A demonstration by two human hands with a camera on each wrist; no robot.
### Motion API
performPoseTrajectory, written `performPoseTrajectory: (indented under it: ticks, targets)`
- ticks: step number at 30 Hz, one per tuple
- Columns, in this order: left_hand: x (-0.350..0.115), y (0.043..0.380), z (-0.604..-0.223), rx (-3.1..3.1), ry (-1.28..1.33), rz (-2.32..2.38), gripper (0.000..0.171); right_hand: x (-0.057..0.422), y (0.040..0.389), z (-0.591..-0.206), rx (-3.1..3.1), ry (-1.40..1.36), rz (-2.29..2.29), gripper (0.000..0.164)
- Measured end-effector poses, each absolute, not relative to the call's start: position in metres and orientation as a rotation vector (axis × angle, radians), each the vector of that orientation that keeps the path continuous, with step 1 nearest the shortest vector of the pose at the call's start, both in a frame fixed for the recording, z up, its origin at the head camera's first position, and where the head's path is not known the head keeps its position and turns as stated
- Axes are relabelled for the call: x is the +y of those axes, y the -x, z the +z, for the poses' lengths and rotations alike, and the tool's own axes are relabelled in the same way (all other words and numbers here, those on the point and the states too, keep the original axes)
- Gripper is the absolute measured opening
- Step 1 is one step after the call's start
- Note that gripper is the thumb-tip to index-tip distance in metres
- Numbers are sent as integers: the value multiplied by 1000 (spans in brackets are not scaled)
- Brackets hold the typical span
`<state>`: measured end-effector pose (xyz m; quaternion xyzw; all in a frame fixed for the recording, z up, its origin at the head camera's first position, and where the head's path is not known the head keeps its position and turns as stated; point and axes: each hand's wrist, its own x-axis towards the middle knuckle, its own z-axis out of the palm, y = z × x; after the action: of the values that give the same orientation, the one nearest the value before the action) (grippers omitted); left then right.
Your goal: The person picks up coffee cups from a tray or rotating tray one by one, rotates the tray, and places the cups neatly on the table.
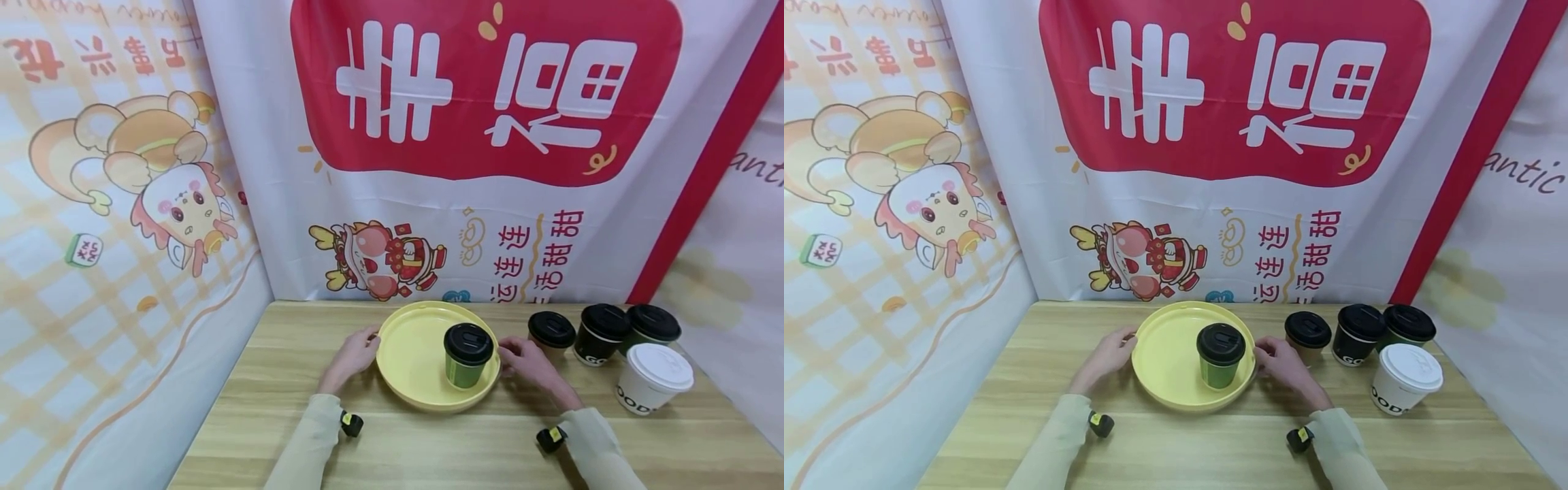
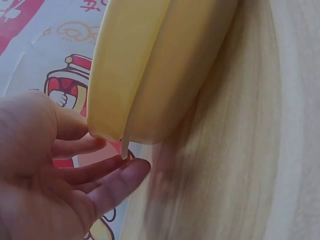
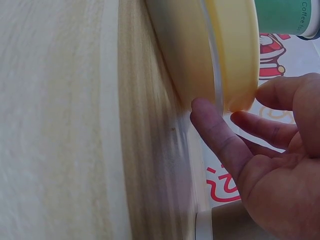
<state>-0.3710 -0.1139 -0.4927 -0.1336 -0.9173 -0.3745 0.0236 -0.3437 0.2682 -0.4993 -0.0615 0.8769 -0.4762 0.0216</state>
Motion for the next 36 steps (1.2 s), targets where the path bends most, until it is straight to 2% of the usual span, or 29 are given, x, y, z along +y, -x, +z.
performPoseTrajectory:
  ticks: [8, 22, 31, 36]
  targets:
    - [-112, 371, -489, -2832, 404, -1155, 35, 269, 342, -497, 2692, 167, -1478, 34]
    - [-113, 374, -492, -2831, 380, -1168, 35, 268, 333, -465, 2868, 344, -1296, 39]
    - [-113, 374, -492, -2831, 377, -1195, 36, 256, 321, -443, 2932, 382, -1467, 42]
    - [-113, 376, -493, -2831, 375, -1204, 36, 249, 316, -434, 2981, 345, -1428, 53]
